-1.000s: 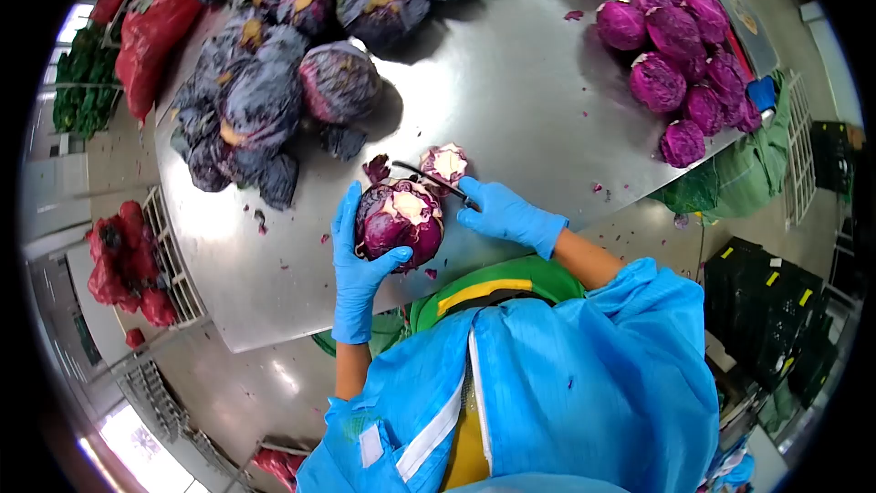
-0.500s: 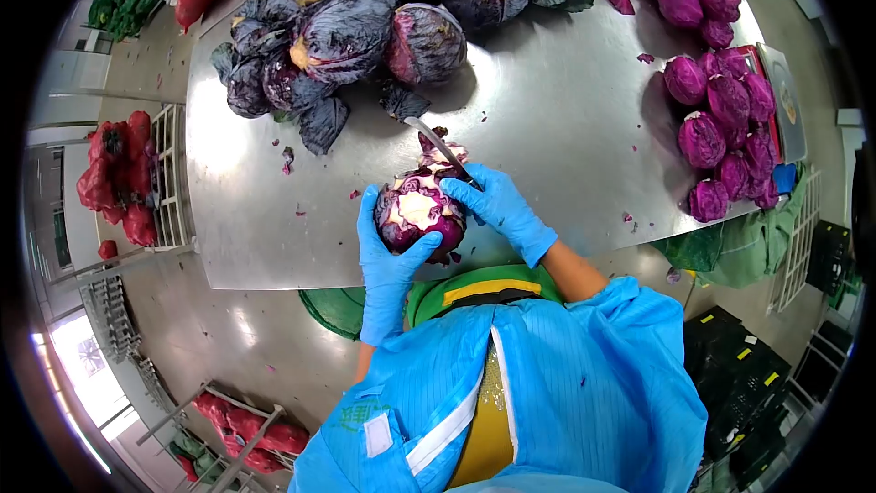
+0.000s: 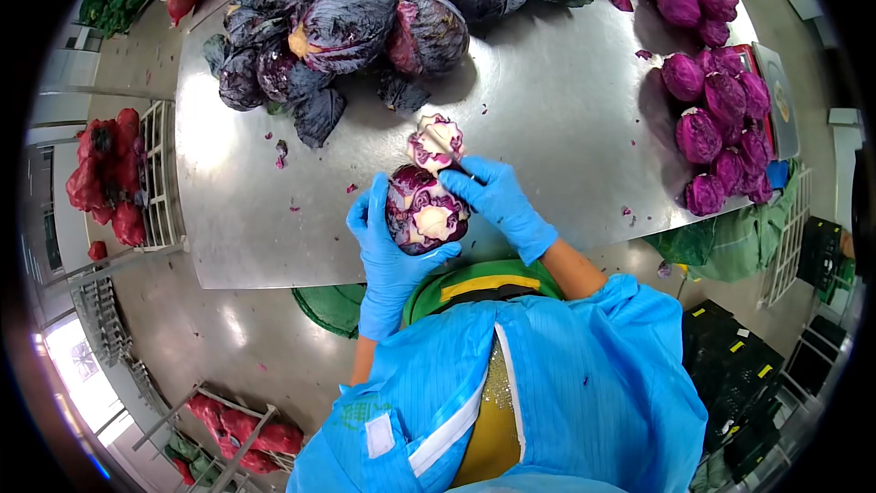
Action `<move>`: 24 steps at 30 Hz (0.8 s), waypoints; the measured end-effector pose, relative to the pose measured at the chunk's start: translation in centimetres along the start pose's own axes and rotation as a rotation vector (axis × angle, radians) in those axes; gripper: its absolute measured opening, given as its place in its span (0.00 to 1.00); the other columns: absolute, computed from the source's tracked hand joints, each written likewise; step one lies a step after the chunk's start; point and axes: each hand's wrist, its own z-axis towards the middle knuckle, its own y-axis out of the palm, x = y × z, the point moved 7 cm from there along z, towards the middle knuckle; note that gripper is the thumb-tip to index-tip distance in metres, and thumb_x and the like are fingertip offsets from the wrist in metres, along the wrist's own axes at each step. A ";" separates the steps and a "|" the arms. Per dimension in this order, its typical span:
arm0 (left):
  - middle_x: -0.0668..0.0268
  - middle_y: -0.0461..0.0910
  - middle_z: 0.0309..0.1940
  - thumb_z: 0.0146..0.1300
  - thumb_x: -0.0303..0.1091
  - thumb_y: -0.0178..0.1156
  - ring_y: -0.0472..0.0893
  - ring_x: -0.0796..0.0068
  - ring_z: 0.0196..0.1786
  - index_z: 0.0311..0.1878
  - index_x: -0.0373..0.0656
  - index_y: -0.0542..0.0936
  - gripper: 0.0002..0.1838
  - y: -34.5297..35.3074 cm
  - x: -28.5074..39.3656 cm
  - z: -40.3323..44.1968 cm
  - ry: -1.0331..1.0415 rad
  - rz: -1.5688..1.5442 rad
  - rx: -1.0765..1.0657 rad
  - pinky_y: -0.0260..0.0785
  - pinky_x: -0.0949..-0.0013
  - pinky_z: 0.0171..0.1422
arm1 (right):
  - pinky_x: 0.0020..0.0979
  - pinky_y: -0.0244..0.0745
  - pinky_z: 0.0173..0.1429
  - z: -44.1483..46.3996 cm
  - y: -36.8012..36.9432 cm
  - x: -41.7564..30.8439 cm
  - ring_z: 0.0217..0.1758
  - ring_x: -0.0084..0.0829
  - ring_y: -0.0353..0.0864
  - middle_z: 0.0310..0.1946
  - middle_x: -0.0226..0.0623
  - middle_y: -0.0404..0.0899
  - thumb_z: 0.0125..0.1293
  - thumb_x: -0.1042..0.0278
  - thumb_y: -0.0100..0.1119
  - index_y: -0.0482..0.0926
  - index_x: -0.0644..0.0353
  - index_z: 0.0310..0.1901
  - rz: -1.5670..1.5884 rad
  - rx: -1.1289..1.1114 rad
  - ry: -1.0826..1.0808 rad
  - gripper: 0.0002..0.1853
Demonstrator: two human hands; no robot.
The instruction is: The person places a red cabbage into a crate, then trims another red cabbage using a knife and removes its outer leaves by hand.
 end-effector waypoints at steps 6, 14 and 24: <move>0.43 0.55 0.71 0.31 0.53 0.81 0.56 0.44 0.74 0.74 0.43 0.53 0.67 0.9 2.0 2.9 -0.186 0.030 -0.479 0.58 0.53 0.73 | 0.43 0.75 0.36 0.2 -4.5 -0.7 0.32 0.47 0.78 0.30 0.47 0.77 0.66 0.59 0.60 0.78 0.61 0.50 -0.600 0.477 -0.290 0.17; 0.48 0.59 0.67 0.31 0.49 0.84 0.64 0.51 0.69 0.73 0.39 0.53 0.67 4.6 2.1 2.5 -0.015 -0.232 -0.253 0.62 0.55 0.70 | 0.43 0.75 0.29 -8.2 -5.4 -0.5 0.27 0.45 0.78 0.28 0.40 0.76 0.67 0.58 0.58 0.75 0.51 0.58 -0.892 0.286 -0.168 0.19; 0.53 0.61 0.66 0.34 0.45 0.83 0.66 0.58 0.66 0.73 0.37 0.55 0.63 5.4 1.9 2.7 0.028 -0.213 -0.192 0.60 0.59 0.71 | 0.36 0.74 0.20 -7.9 -4.3 1.1 0.19 0.36 0.79 0.23 0.36 0.75 0.62 0.62 0.56 0.77 0.58 0.50 -1.051 0.254 -0.320 0.16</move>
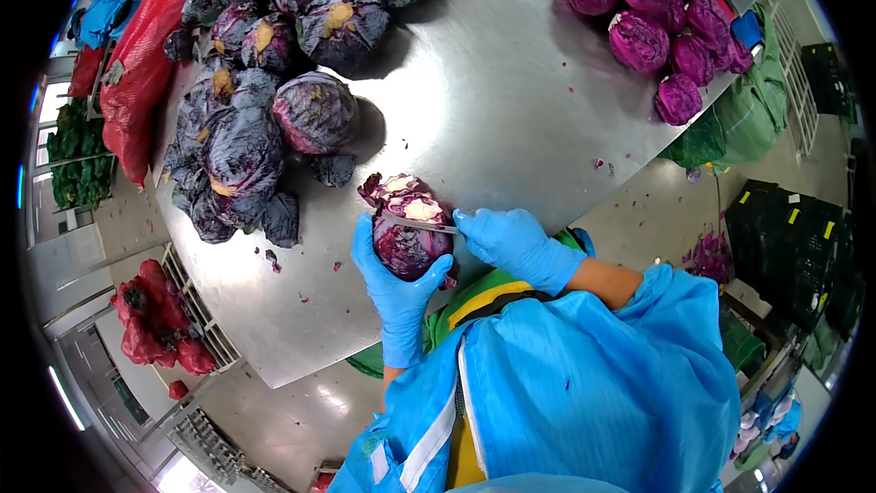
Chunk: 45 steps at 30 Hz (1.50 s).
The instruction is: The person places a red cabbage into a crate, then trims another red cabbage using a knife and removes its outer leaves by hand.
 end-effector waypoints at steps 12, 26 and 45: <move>0.52 0.63 0.63 0.33 0.46 0.83 0.66 0.52 0.65 0.71 0.38 0.59 0.61 0.1 0.4 1.0 0.014 0.009 0.000 0.60 0.54 0.71 | 0.42 0.78 0.26 4.0 4.8 2.9 0.23 0.42 0.82 0.24 0.40 0.80 0.62 0.67 0.53 0.74 0.57 0.36 0.066 -0.100 0.056 0.05; 0.57 0.51 0.75 0.36 0.38 0.82 0.62 0.60 0.71 0.76 0.42 0.47 0.66 -4.7 -1.0 -4.3 -0.312 -0.468 0.007 0.63 0.60 0.72 | 0.36 0.76 0.49 4.3 4.7 -0.8 0.48 0.32 0.79 0.51 0.43 0.80 0.63 0.46 0.64 0.70 0.58 0.65 1.147 -0.494 0.375 0.34; 0.59 0.64 0.66 0.39 0.37 0.80 0.67 0.62 0.68 0.73 0.40 0.56 0.58 -5.1 -7.3 -8.1 -0.238 -0.675 0.432 0.63 0.61 0.72 | 0.33 0.72 0.31 8.2 7.3 3.4 0.25 0.27 0.74 0.23 0.37 0.77 0.61 0.56 0.65 0.80 0.66 0.39 0.674 -0.031 0.373 0.18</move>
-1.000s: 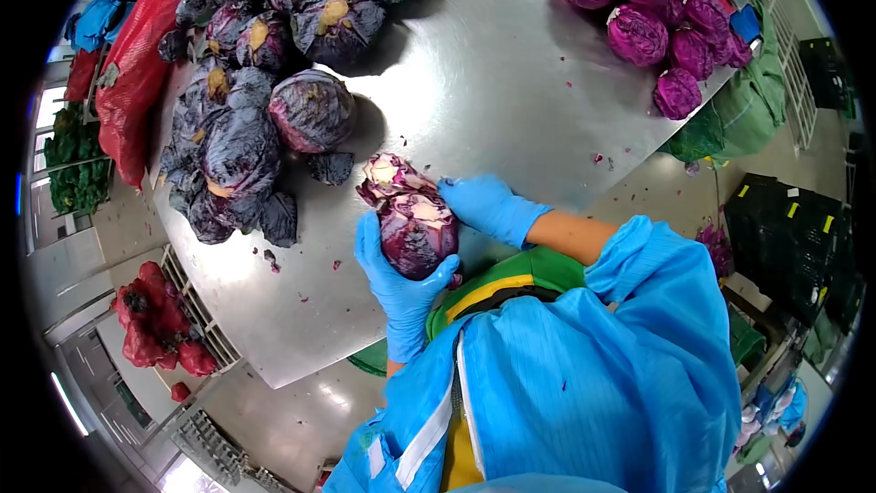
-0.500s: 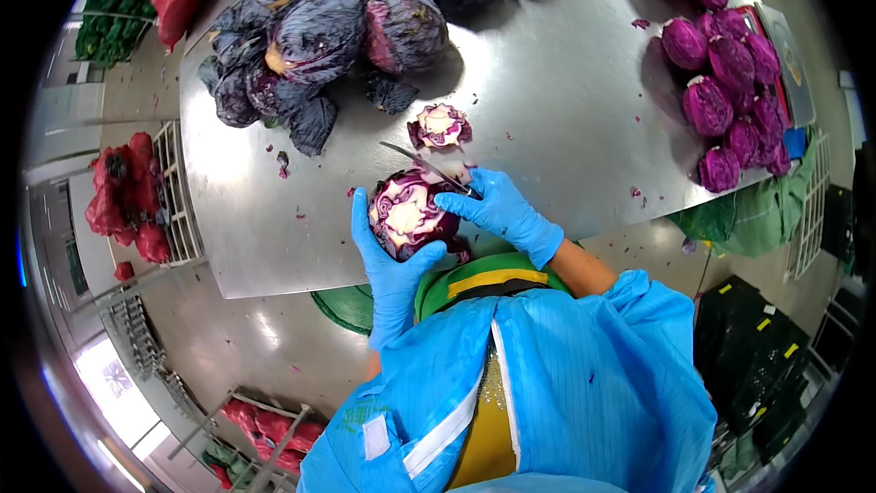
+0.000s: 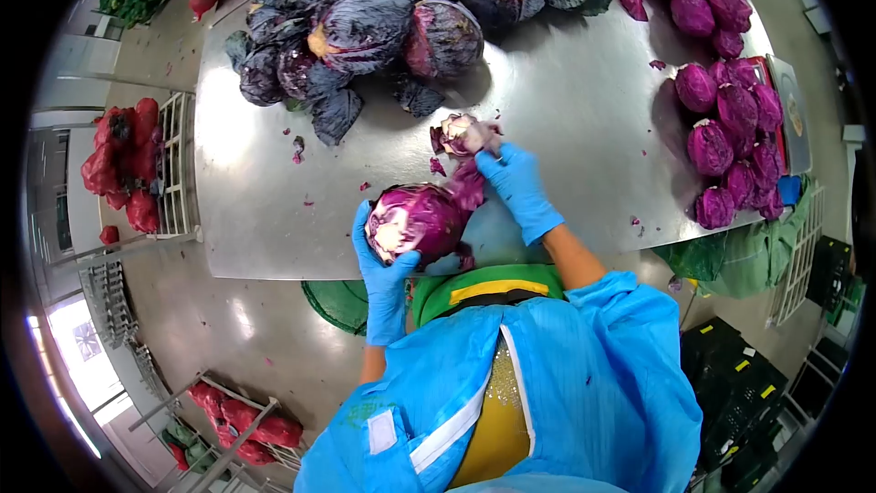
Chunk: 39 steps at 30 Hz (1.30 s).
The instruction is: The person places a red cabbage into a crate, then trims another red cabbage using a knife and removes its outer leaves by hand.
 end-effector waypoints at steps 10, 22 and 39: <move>0.58 0.61 0.70 0.42 0.49 0.77 0.66 0.59 0.70 0.74 0.45 0.56 0.57 -0.5 0.1 3.3 -0.102 -0.247 -0.170 0.64 0.52 0.72 | 0.36 0.78 0.44 3.0 -9.4 -5.2 0.38 0.35 0.83 0.46 0.50 0.82 0.62 0.43 0.64 0.68 0.61 0.66 -0.259 0.255 -0.127 0.38; 0.49 0.61 0.63 0.31 0.46 0.84 0.69 0.54 0.63 0.74 0.36 0.51 0.68 6.8 3.0 5.7 0.149 0.603 -0.178 0.65 0.58 0.68 | 0.46 0.76 0.36 -1.8 1.0 -6.0 0.31 0.51 0.82 0.33 0.53 0.82 0.71 0.36 0.43 0.74 0.55 0.62 -0.238 -0.174 -0.300 0.32; 0.44 0.62 0.64 0.41 0.48 0.78 0.65 0.45 0.65 0.71 0.34 0.57 0.58 10.6 4.5 5.0 0.280 0.853 -0.167 0.60 0.52 0.68 | 0.41 0.77 0.34 -0.6 -1.9 -6.5 0.31 0.46 0.82 0.31 0.45 0.82 0.71 0.40 0.45 0.77 0.49 0.59 -0.430 -0.045 -0.278 0.26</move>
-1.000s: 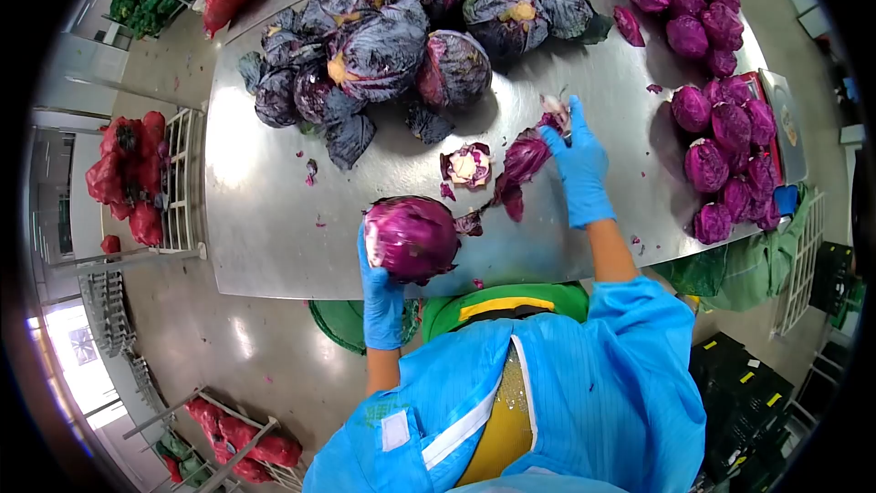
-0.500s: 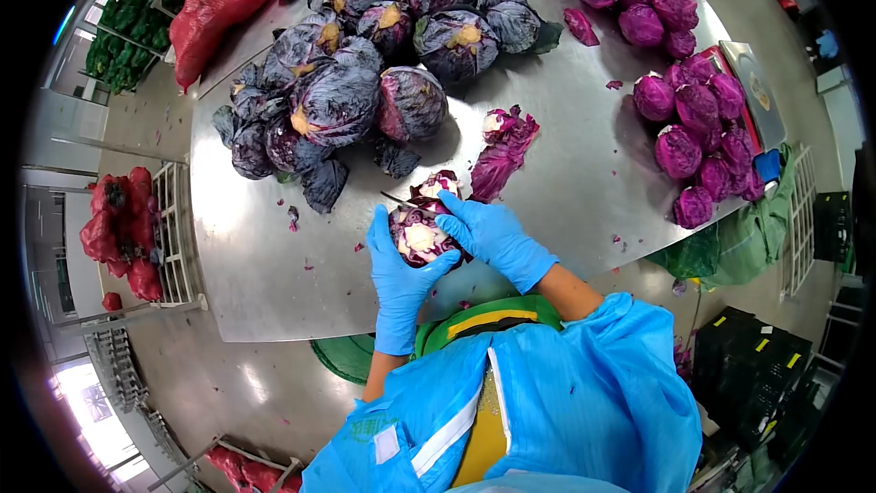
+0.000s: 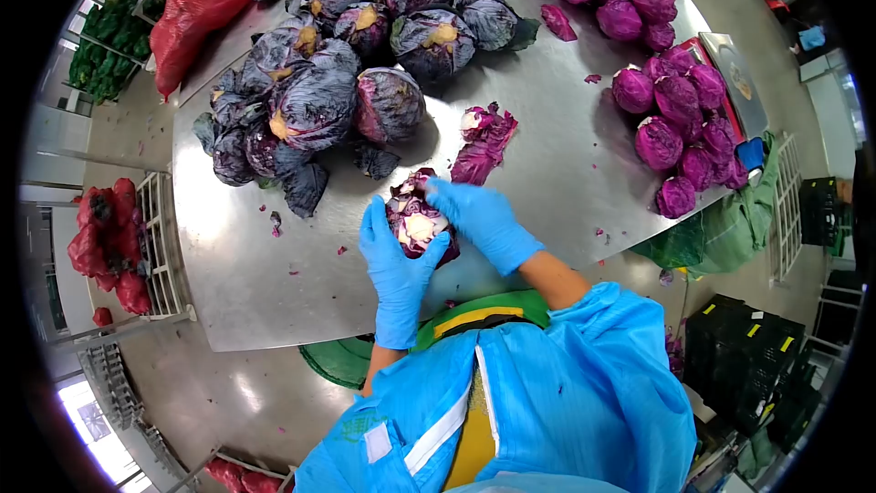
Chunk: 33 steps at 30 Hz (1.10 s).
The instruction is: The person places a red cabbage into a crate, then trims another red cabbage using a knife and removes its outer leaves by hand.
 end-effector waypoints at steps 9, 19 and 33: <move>0.49 0.63 0.66 0.41 0.44 0.79 0.64 0.52 0.68 0.72 0.36 0.57 0.57 -2.8 -4.0 -1.0 0.090 -0.183 0.022 0.55 0.55 0.74 | 0.27 0.72 0.31 -0.3 3.7 0.9 0.28 0.22 0.75 0.28 0.35 0.77 0.59 0.45 0.67 0.80 0.60 0.48 0.931 -0.350 0.458 0.26; 0.49 0.62 0.68 0.38 0.42 0.78 0.63 0.53 0.70 0.73 0.35 0.56 0.59 -3.4 -2.8 -1.0 0.208 -0.330 -0.096 0.53 0.54 0.75 | 0.36 0.74 0.56 2.1 3.8 -2.7 0.47 0.37 0.82 0.44 0.46 0.83 0.63 0.43 0.61 0.78 0.61 0.53 0.634 -0.327 -0.033 0.28; 0.51 0.74 0.57 0.39 0.35 0.80 0.77 0.58 0.57 0.66 0.33 0.65 0.49 -0.6 -1.9 1.0 0.059 -0.579 -0.046 0.70 0.59 0.63 | 0.43 0.75 0.34 -0.7 3.2 -2.8 0.28 0.47 0.81 0.29 0.46 0.80 0.61 0.65 0.56 0.82 0.55 0.41 0.365 0.044 -0.028 0.10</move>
